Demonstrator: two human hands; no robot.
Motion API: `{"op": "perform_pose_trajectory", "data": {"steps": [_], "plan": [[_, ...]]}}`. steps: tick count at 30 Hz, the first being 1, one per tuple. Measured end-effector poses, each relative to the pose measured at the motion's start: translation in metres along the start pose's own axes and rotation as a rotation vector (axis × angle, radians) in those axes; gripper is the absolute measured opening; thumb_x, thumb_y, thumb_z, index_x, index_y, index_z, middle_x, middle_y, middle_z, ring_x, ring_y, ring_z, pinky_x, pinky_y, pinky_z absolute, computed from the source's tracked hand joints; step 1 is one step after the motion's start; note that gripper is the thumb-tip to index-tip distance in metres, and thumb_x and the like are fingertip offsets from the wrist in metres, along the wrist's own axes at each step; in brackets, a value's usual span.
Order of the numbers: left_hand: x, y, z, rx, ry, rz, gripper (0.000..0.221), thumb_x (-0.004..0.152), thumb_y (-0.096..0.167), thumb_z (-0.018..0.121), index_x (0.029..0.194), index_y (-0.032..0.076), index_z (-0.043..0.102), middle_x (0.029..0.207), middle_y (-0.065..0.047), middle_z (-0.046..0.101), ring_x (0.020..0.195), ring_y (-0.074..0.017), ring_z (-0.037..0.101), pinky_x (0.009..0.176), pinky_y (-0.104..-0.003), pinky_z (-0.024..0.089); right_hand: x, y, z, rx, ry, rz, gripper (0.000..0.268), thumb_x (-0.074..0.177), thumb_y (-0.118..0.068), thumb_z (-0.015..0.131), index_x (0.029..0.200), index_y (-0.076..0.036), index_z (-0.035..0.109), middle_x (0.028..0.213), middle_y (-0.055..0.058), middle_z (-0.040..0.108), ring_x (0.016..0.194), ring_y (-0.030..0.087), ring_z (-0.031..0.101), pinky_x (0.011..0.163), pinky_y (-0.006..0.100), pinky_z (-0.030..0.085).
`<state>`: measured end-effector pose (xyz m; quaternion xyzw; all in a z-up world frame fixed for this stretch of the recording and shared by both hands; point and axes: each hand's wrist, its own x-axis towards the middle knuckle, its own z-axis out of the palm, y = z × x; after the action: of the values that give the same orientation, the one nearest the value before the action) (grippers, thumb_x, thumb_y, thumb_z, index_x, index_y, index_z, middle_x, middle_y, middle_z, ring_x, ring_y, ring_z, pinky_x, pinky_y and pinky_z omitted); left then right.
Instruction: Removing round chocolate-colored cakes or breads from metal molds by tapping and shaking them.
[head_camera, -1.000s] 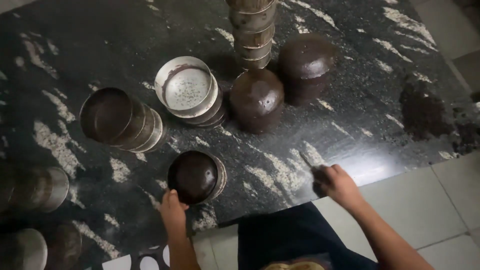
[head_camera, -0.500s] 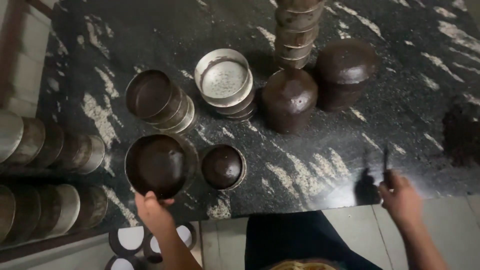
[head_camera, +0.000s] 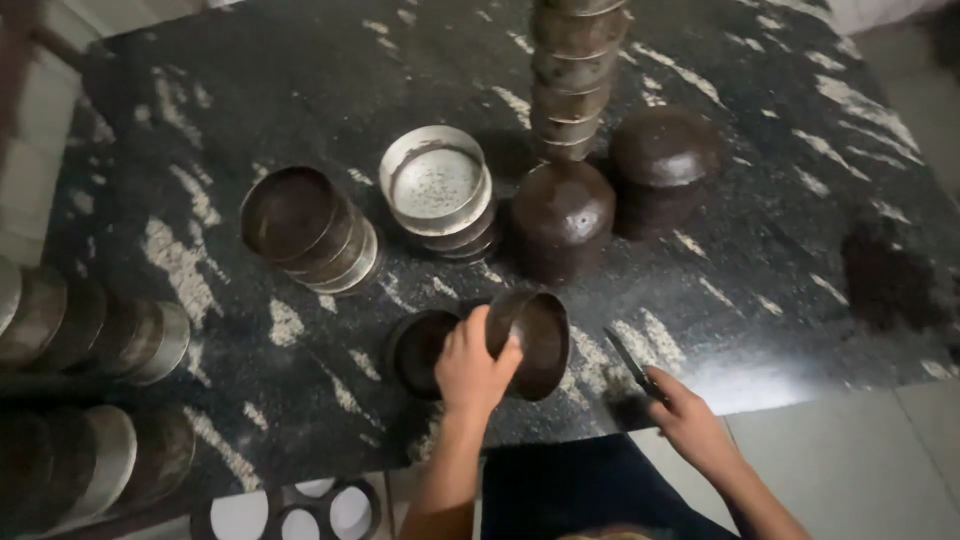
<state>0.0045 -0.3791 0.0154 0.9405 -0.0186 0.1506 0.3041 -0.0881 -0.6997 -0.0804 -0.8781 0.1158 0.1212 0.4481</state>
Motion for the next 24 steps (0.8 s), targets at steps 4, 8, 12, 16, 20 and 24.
{"op": "perform_pose_trajectory", "data": {"steps": [4, 8, 12, 16, 20, 24], "plan": [[0.006, 0.027, 0.008, 0.098, -0.102, 0.055, 0.065, 0.077, 0.044, 0.076, 0.135, 0.017, 0.063, 0.104, -0.01, 0.066, 0.098, -0.0354, 0.063, 0.077, -0.05, 0.054, -0.014, -0.051, -0.011, 0.15, 0.067, -0.114, 0.051, 0.09, -0.014, 0.062, 0.141, -0.016, 0.058, 0.119, 0.015, 0.072, 0.096, 0.035, 0.071, 0.083, 0.039, 0.057], [0.01, 0.04, 0.007, 0.161, -0.125, 0.159, 0.065, 0.073, 0.044, 0.079, 0.131, 0.019, 0.065, 0.094, -0.011, 0.059, 0.09, -0.0346, 0.061, 0.075, -0.048, 0.053, -0.009, -0.078, -0.016, -0.11, 0.16, -0.334, 0.042, 0.091, -0.021, 0.066, 0.133, -0.021, 0.066, 0.107, 0.01, 0.07, 0.091, 0.028, 0.071, 0.077, 0.036, 0.055], [0.015, 0.049, 0.006, 0.138, -0.165, 0.19, 0.061, 0.071, 0.04, 0.08, 0.124, 0.015, 0.065, 0.106, -0.013, 0.061, 0.097, -0.0368, 0.061, 0.079, -0.051, 0.052, 0.002, -0.094, -0.017, -0.347, 0.223, -0.398, 0.037, 0.09, -0.03, 0.068, 0.127, -0.026, 0.069, 0.098, 0.006, 0.069, 0.081, 0.029, 0.071, 0.067, 0.04, 0.057], [0.011, 0.042, 0.012, -0.066, -0.195, 0.192, 0.064, 0.073, 0.033, 0.078, 0.127, 0.006, 0.058, 0.129, -0.018, 0.06, 0.11, -0.0427, 0.06, 0.087, -0.052, 0.052, 0.014, -0.108, -0.014, -0.419, 0.234, -0.432, 0.036, 0.088, -0.03, 0.069, 0.124, -0.027, 0.07, 0.093, 0.006, 0.068, 0.076, 0.029, 0.07, 0.062, 0.042, 0.056], [-0.012, 0.04, 0.011, -0.078, -0.342, 0.196, 0.069, 0.076, 0.029, 0.078, 0.137, 0.006, 0.056, 0.14, -0.023, 0.055, 0.117, -0.0457, 0.059, 0.096, -0.051, 0.05, 0.029, -0.119, -0.009, -0.477, 0.235, -0.442, 0.036, 0.088, -0.032, 0.069, 0.124, -0.027, 0.071, 0.089, 0.007, 0.068, 0.074, 0.03, 0.069, 0.061, 0.043, 0.056], [-0.046, 0.017, 0.012, -0.073, -0.254, 0.347, 0.075, 0.073, 0.025, 0.078, 0.141, 0.004, 0.055, 0.145, -0.028, 0.05, 0.121, -0.0473, 0.057, 0.101, -0.052, 0.048, 0.053, -0.101, 0.009, -0.429, 0.186, -0.38, 0.035, 0.089, -0.038, 0.068, 0.121, -0.026, 0.073, 0.095, 0.008, 0.072, 0.078, 0.032, 0.07, 0.064, 0.044, 0.056]]}}
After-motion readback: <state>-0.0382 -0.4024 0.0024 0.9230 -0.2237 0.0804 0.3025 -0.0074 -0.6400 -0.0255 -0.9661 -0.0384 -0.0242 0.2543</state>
